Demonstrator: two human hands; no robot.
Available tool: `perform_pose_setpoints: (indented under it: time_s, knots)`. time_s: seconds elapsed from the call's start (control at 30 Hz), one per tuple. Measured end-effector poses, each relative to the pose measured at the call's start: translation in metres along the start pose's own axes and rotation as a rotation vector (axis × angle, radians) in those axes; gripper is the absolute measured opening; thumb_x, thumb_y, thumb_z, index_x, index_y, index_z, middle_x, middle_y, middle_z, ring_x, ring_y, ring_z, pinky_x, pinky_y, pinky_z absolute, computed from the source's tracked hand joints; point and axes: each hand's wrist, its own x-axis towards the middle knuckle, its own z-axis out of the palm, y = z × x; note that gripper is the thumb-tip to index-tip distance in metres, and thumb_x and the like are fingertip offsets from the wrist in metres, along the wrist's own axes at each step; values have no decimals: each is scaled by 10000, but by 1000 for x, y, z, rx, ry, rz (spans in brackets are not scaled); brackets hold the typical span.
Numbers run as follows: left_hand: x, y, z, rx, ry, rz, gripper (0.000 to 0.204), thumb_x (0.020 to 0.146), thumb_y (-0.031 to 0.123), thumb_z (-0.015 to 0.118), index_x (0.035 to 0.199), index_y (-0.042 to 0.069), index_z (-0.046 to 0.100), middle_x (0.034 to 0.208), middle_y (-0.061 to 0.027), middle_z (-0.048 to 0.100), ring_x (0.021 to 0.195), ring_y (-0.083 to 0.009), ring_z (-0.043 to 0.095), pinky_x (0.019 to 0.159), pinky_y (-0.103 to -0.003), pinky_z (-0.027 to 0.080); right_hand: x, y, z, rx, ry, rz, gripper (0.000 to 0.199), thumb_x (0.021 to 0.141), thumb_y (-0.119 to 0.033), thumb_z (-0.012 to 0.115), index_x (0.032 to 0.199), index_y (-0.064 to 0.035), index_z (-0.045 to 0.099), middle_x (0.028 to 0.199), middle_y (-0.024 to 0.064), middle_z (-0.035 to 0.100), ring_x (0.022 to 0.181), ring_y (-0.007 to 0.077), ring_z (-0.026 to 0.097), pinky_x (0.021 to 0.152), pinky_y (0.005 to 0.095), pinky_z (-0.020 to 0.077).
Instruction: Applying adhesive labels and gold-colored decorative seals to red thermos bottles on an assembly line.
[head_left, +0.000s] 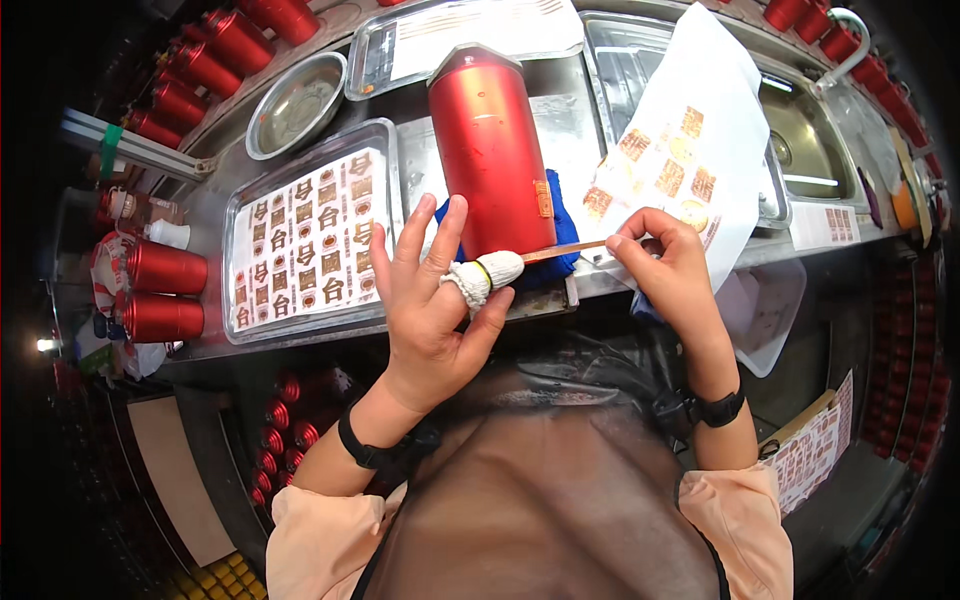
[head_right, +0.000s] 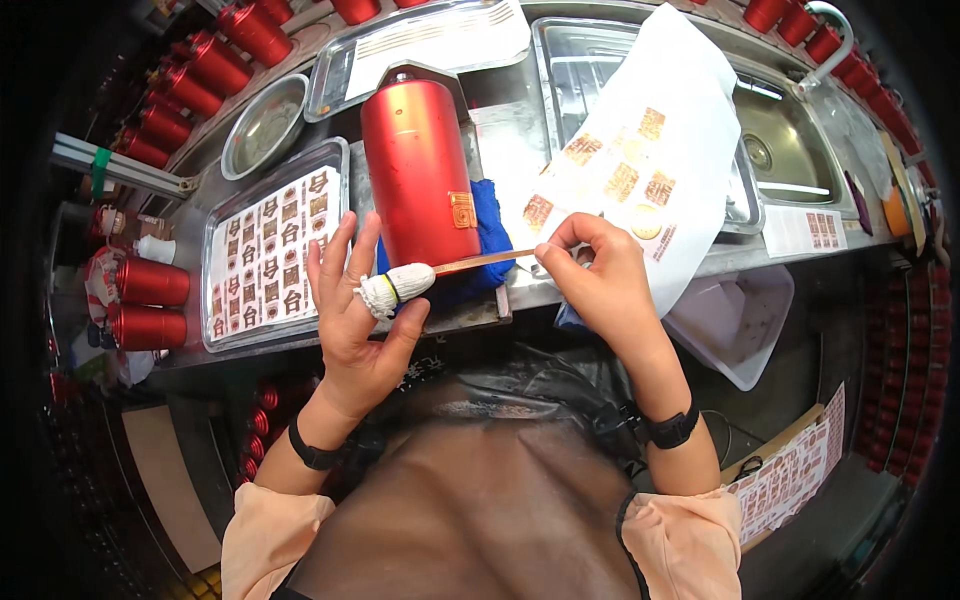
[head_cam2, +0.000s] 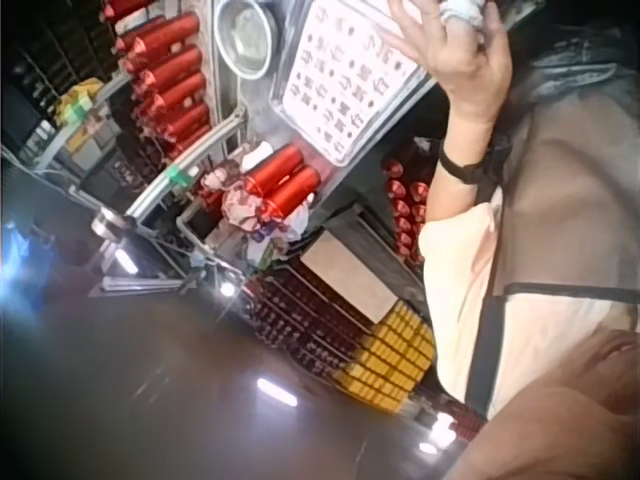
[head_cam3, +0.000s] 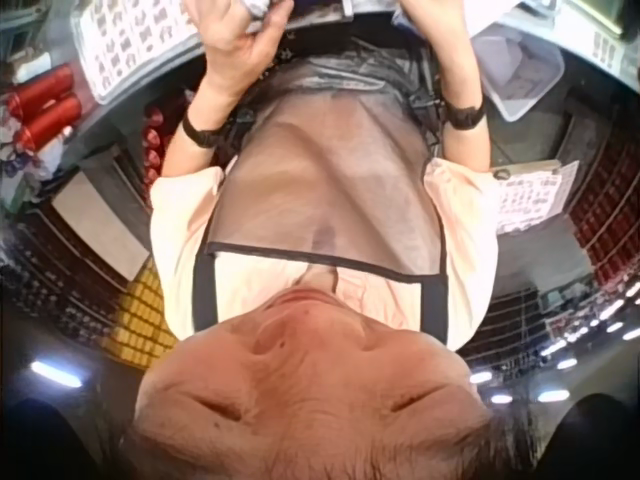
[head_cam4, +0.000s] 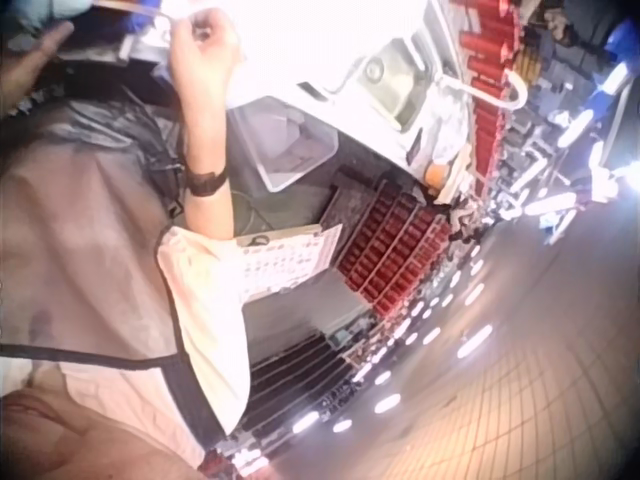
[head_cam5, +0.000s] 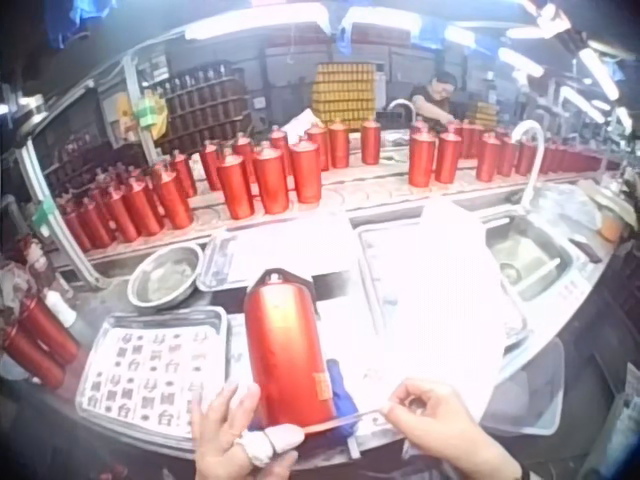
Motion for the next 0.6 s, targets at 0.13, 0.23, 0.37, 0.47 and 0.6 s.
perform_pose_setpoints:
  time_s: [0.13, 0.23, 0.37, 0.47, 0.6]
  knots:
    - [-5, -3, -1, -26, 1, -63, 250, 784, 137, 739, 1032, 126, 715, 1428, -176, 502, 1376, -385, 379, 1100, -616, 131, 1, 1, -1, -3, 6, -22, 131, 807, -121, 692, 759, -10, 641, 683, -5, 606, 638, 56, 495, 584, 234, 401]
    - [-7, -3, -3, -35, -2, -66, 273, 788, 137, 737, 1060, 130, 713, 1427, -182, 501, 1373, -392, 382, 1101, -619, 125, 1, 2, -1, -1, 2, -29, 132, 808, -120, 692, 756, -10, 641, 679, -3, 607, 636, 59, 495, 584, 237, 403]
    - [-4, -1, -2, -57, 18, -63, 278, 789, 144, 739, 1065, 128, 712, 1427, -188, 500, 1373, -390, 385, 1103, -618, 118, 3, 4, 0, -8, 13, -32, 138, 807, -127, 694, 756, -10, 641, 680, -2, 609, 631, 60, 492, 583, 240, 404]
    - [0, 6, -6, -54, 9, -61, 241, 779, 151, 748, 1012, 103, 707, 1418, -195, 506, 1363, -395, 402, 1106, -616, 115, 3, 4, 0, -30, 2, -56, 142, 808, -135, 695, 758, -13, 643, 678, 2, 609, 627, 63, 492, 579, 246, 405]
    - [13, 9, -7, 84, -80, 66, 258, 763, 119, 755, 1010, 77, 696, 1419, -199, 505, 1386, -362, 387, 1136, -562, 127, 4, 4, 0, -20, 4, -40, 149, 803, -143, 698, 760, -11, 644, 674, 15, 611, 626, 71, 499, 576, 255, 412]
